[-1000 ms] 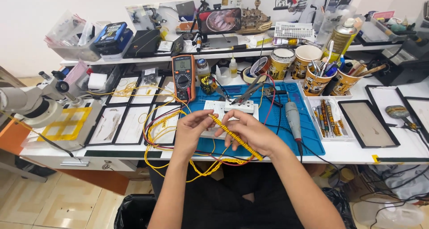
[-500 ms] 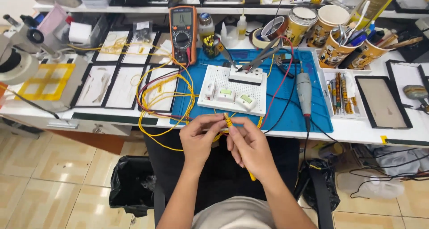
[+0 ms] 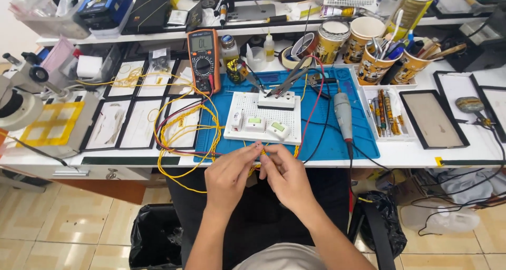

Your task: Testing an electronic circuit board by connecting wires and using a digital multimeter to measure values.

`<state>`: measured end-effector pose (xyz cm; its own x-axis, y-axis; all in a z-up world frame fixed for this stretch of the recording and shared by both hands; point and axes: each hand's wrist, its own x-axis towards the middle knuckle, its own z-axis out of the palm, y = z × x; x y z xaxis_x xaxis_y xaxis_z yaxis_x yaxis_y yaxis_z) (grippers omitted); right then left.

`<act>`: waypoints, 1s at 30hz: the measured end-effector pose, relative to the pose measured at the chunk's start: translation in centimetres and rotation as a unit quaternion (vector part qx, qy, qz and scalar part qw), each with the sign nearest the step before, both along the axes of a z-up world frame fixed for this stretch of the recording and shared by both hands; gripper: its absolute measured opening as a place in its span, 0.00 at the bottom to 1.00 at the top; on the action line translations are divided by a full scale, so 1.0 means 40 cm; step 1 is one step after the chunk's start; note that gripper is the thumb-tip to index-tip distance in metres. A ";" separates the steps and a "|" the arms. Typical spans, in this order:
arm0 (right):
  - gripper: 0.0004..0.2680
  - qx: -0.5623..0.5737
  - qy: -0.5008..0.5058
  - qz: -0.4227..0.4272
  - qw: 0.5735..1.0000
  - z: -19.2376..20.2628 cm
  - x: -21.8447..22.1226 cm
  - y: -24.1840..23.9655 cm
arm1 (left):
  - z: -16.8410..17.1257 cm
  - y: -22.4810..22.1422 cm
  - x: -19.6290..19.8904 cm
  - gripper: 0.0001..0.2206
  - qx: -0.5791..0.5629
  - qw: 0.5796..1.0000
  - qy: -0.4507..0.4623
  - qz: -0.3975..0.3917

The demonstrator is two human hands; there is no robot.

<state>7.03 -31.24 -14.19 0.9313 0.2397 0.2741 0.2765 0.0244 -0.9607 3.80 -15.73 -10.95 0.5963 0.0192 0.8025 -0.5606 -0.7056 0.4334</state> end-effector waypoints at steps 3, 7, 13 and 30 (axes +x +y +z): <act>0.09 0.032 0.065 0.062 0.995 0.126 0.050 -0.001 | 0.045 0.016 0.075 0.10 -0.010 1.000 -0.006 0.001; 0.09 0.027 0.014 0.123 0.992 0.183 0.260 -0.008 | 0.077 0.062 0.259 0.09 -0.060 0.997 -0.003 -0.058; 0.07 -0.025 -0.054 0.077 0.995 0.154 0.414 0.027 | 0.036 0.061 0.457 0.08 -0.364 0.906 0.113 -0.181; 0.05 -0.077 -0.069 0.067 0.992 0.052 0.424 0.039 | -0.051 0.129 0.455 0.07 -0.354 0.885 0.239 -0.188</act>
<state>24.00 -29.68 -12.09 0.8448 0.4071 0.3471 0.4095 -0.0744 -0.9093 21.99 -10.57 -12.97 0.9352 0.1444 0.3233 -0.3311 0.0334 0.9430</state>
